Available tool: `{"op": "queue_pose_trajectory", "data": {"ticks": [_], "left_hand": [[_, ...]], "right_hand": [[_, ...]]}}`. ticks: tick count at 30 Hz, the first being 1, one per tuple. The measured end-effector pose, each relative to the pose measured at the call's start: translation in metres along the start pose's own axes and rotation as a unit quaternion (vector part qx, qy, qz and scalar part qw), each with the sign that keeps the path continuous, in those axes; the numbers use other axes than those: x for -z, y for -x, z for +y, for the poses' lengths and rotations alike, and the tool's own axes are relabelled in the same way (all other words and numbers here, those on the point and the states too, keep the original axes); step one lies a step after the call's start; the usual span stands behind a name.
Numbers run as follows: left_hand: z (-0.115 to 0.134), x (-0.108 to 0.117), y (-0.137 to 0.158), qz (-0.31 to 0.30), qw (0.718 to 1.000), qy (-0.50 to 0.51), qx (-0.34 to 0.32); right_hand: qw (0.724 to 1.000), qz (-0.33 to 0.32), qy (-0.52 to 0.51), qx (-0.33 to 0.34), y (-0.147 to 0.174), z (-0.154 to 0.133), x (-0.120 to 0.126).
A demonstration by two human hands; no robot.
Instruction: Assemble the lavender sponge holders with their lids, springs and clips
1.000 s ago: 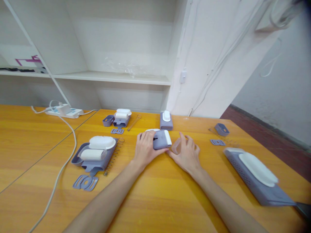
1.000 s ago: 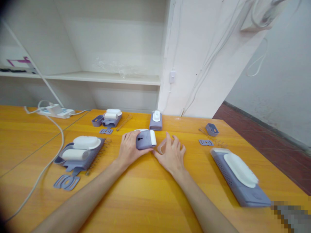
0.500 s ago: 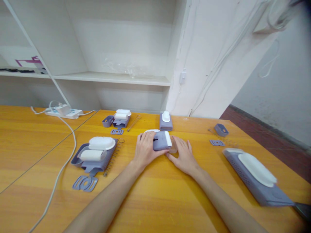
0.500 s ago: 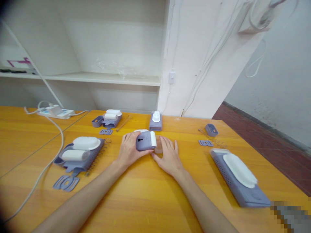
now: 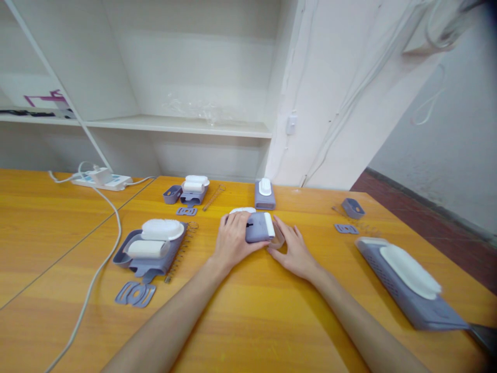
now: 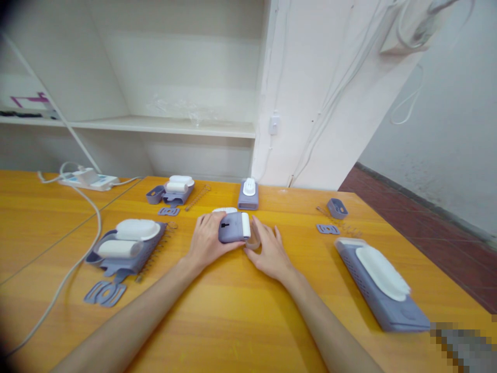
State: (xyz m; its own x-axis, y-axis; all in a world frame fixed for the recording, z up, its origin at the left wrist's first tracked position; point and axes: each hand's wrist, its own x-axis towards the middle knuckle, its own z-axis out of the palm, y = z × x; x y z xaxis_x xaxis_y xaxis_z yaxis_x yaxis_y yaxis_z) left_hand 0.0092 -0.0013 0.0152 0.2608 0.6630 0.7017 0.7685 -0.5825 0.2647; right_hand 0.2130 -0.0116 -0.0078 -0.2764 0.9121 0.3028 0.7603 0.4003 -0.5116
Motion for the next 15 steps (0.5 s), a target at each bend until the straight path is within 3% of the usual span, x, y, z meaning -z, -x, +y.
{"op": "queue_pose_trajectory", "data": {"ticks": [15], "left_hand": [[0.0007,0.0005,-0.0006,-0.037,0.999,-0.005,-0.002]], "right_hand": [[0.990,0.061,-0.126,0.005,-0.0023,0.0026,0.0047]]}}
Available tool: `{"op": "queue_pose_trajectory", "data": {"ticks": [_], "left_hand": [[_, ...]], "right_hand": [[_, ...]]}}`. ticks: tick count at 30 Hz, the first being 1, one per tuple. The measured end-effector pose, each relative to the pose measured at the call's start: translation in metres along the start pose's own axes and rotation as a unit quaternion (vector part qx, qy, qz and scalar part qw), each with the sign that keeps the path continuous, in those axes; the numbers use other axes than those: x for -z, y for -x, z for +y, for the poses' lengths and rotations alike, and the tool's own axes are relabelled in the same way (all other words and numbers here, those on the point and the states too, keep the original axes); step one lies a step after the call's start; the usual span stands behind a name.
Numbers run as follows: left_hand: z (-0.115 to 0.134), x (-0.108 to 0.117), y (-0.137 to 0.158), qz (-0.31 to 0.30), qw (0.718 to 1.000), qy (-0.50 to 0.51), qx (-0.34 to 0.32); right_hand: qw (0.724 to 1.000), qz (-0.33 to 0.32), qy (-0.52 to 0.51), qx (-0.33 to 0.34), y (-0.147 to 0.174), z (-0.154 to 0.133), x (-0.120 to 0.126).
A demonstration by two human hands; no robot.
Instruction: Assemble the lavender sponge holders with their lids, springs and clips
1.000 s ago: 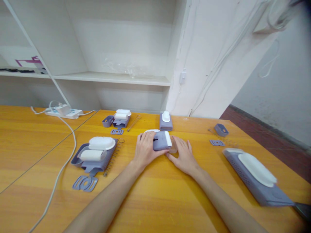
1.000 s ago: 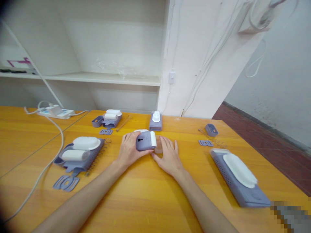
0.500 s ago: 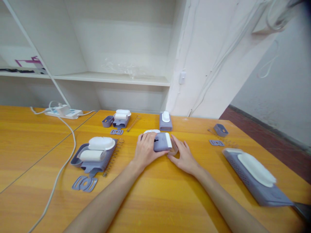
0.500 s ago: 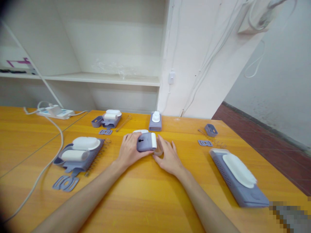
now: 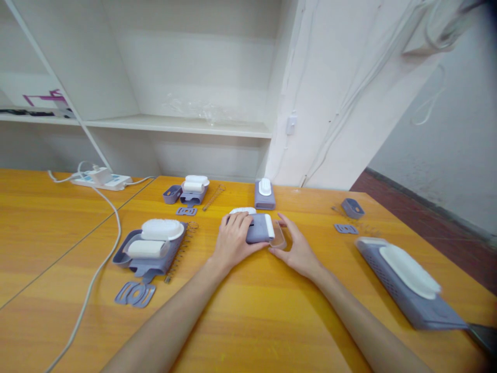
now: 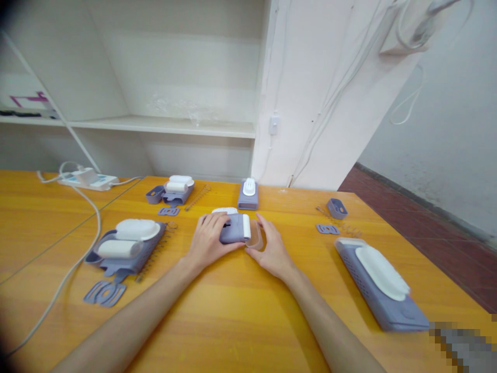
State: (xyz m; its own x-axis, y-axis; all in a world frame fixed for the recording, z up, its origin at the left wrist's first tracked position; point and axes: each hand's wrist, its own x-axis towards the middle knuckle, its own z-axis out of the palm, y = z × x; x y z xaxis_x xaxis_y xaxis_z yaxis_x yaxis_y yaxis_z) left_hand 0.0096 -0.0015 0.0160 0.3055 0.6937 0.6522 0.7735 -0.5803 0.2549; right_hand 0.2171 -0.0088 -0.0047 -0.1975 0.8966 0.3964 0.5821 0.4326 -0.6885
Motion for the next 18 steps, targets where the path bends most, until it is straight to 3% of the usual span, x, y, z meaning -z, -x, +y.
{"op": "queue_pose_trajectory", "data": {"ticks": [5,11,18], "left_hand": [[-0.0004,0.0006,-0.0003,-0.008,1.000,0.000,-0.003],[-0.0009,0.0031,-0.0003,-0.025,0.999,-0.002,-0.026],[-0.0033,0.0013,0.0001,-0.010,0.999,0.001,-0.031]], "right_hand": [[1.000,0.005,-0.019,0.004,0.0011,-0.0050,0.0009],[0.997,0.022,0.033,0.069,0.0029,-0.0106,0.0006],[0.996,0.038,0.061,0.058,0.0026,-0.0024,-0.0006]]}}
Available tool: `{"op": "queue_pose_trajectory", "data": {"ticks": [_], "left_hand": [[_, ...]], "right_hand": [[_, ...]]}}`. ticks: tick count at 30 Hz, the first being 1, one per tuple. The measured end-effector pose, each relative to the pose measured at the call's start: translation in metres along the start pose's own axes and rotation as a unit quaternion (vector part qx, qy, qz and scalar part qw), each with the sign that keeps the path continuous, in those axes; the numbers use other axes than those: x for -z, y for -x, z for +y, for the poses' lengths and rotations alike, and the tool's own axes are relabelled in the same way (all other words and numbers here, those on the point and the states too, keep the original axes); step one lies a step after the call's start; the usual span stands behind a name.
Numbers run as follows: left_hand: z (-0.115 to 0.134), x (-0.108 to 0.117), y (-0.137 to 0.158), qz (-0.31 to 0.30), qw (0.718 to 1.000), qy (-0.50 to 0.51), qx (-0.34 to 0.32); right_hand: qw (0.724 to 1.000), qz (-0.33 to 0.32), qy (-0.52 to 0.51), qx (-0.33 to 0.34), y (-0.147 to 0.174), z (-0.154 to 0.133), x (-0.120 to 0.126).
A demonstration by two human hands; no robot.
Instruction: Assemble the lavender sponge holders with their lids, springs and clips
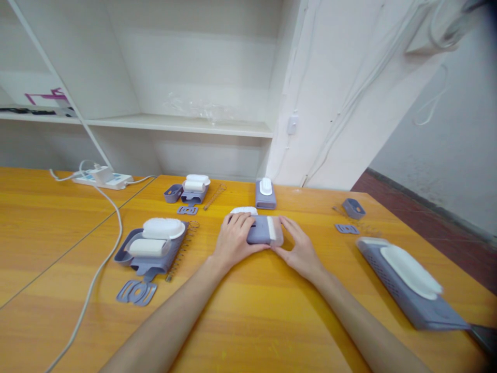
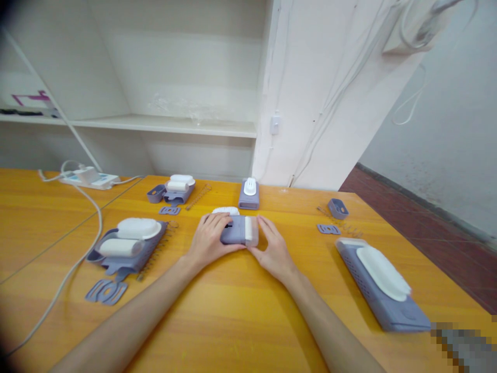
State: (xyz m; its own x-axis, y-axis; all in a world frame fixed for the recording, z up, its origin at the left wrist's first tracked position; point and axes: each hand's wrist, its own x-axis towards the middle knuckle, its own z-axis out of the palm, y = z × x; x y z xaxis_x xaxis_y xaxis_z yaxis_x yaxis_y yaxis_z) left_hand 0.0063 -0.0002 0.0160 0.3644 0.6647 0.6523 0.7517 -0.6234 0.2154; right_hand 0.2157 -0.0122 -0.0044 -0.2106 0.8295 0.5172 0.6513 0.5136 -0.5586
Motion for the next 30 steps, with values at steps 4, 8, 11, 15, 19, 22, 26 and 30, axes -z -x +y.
{"op": "queue_pose_trajectory", "data": {"ticks": [4,8,11,15,19,22,26,30], "left_hand": [[-0.0004,-0.0003,0.0000,-0.001,1.000,0.001,0.005],[0.0001,0.0000,0.0002,-0.005,1.000,0.004,0.006],[0.0007,0.0000,0.0006,-0.008,1.000,0.001,-0.002],[0.0017,0.0004,0.0005,-0.005,1.000,0.002,-0.002],[0.0028,0.0017,-0.0004,-0.003,1.000,0.008,0.005],[0.0027,0.0021,-0.0005,-0.011,1.000,0.009,-0.002],[0.0014,0.0016,0.0005,-0.017,1.000,0.008,-0.019],[0.0007,0.0015,0.0012,-0.011,1.000,0.009,-0.018]], "right_hand": [[1.000,-0.006,-0.002,0.004,-0.0006,0.0012,-0.0010],[1.000,-0.015,-0.020,-0.006,-0.0006,-0.0008,-0.0022],[0.997,-0.042,-0.045,-0.040,0.0000,-0.0008,-0.0040],[0.997,-0.032,-0.055,-0.050,-0.0002,0.0000,-0.0052],[0.997,-0.009,-0.060,-0.052,-0.0013,0.0003,-0.0046],[0.995,-0.030,-0.077,-0.052,-0.0009,-0.0010,-0.0033],[0.995,-0.054,-0.076,-0.044,0.0007,-0.0041,-0.0012],[0.996,-0.067,-0.051,-0.037,0.0023,-0.0050,-0.0001]]}}
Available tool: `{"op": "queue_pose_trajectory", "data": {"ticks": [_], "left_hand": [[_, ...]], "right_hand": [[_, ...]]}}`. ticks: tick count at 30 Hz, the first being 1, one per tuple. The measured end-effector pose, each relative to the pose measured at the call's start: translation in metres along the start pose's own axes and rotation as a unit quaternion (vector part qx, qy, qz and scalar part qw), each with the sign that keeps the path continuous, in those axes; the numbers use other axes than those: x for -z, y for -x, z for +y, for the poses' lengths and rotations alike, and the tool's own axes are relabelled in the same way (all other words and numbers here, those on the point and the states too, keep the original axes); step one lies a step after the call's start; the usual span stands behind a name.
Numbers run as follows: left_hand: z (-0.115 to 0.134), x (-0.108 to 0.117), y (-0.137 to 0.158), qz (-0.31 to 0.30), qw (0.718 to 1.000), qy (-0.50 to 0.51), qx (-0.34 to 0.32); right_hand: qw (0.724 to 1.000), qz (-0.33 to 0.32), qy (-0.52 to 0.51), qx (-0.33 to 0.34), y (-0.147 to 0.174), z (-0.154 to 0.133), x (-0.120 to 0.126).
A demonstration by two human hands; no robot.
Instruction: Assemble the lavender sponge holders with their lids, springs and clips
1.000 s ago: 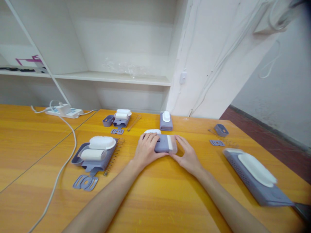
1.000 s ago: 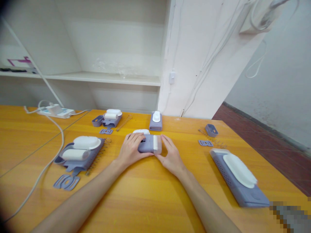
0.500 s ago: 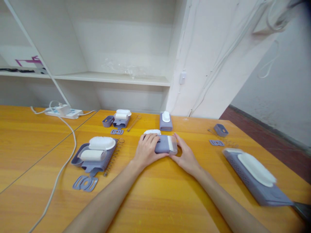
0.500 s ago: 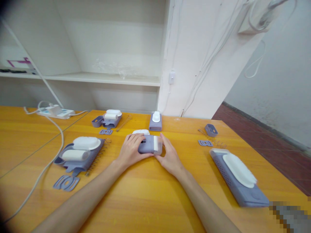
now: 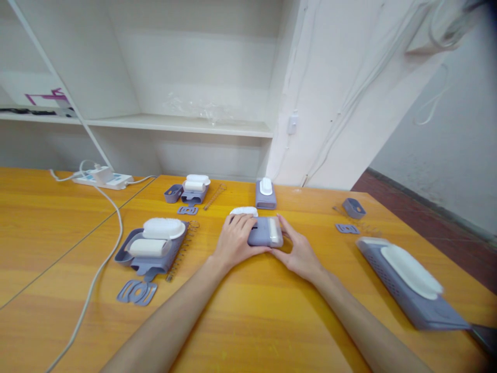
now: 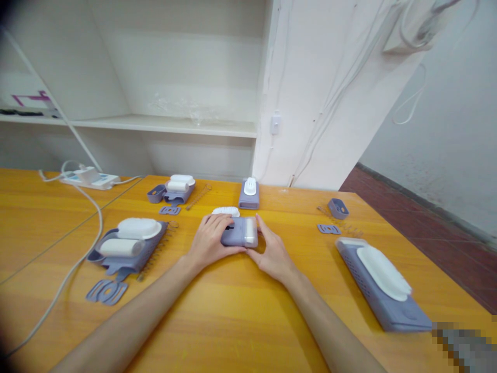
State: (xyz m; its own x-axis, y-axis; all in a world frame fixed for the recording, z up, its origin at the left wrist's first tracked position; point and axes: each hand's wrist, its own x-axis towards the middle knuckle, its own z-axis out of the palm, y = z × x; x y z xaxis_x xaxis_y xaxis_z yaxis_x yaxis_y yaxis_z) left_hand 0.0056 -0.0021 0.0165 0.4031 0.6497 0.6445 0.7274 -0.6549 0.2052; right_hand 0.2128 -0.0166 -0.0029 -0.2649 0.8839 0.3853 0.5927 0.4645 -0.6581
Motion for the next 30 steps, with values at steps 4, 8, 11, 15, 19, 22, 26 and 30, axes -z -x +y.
{"op": "queue_pose_trajectory", "data": {"ticks": [4,8,11,15,19,22,26,30], "left_hand": [[0.000,-0.001,0.000,0.008,1.000,-0.003,-0.007],[0.000,-0.003,0.000,0.015,1.000,-0.007,-0.013],[-0.001,-0.004,0.001,0.012,1.000,-0.013,-0.014],[-0.001,-0.005,0.003,0.003,0.999,-0.027,-0.017],[0.000,-0.004,0.003,-0.017,0.999,-0.037,-0.024],[0.001,-0.004,0.002,-0.028,0.999,-0.033,-0.026],[0.004,-0.004,0.001,-0.035,0.999,-0.010,-0.020],[0.006,-0.002,0.000,-0.005,0.999,0.033,-0.004]], "right_hand": [[0.998,-0.022,0.047,0.026,0.002,-0.001,0.000],[0.994,-0.046,0.090,0.047,0.005,-0.003,-0.001],[0.991,-0.063,0.111,0.044,0.007,-0.005,-0.002],[0.988,-0.086,0.130,0.025,0.008,-0.008,-0.003],[0.984,-0.103,0.143,0.019,0.009,-0.010,-0.004],[0.984,-0.104,0.146,0.019,0.009,-0.011,-0.005],[0.988,-0.080,0.130,0.002,0.008,-0.010,-0.006],[0.995,-0.046,0.088,-0.020,0.005,-0.004,-0.006]]}}
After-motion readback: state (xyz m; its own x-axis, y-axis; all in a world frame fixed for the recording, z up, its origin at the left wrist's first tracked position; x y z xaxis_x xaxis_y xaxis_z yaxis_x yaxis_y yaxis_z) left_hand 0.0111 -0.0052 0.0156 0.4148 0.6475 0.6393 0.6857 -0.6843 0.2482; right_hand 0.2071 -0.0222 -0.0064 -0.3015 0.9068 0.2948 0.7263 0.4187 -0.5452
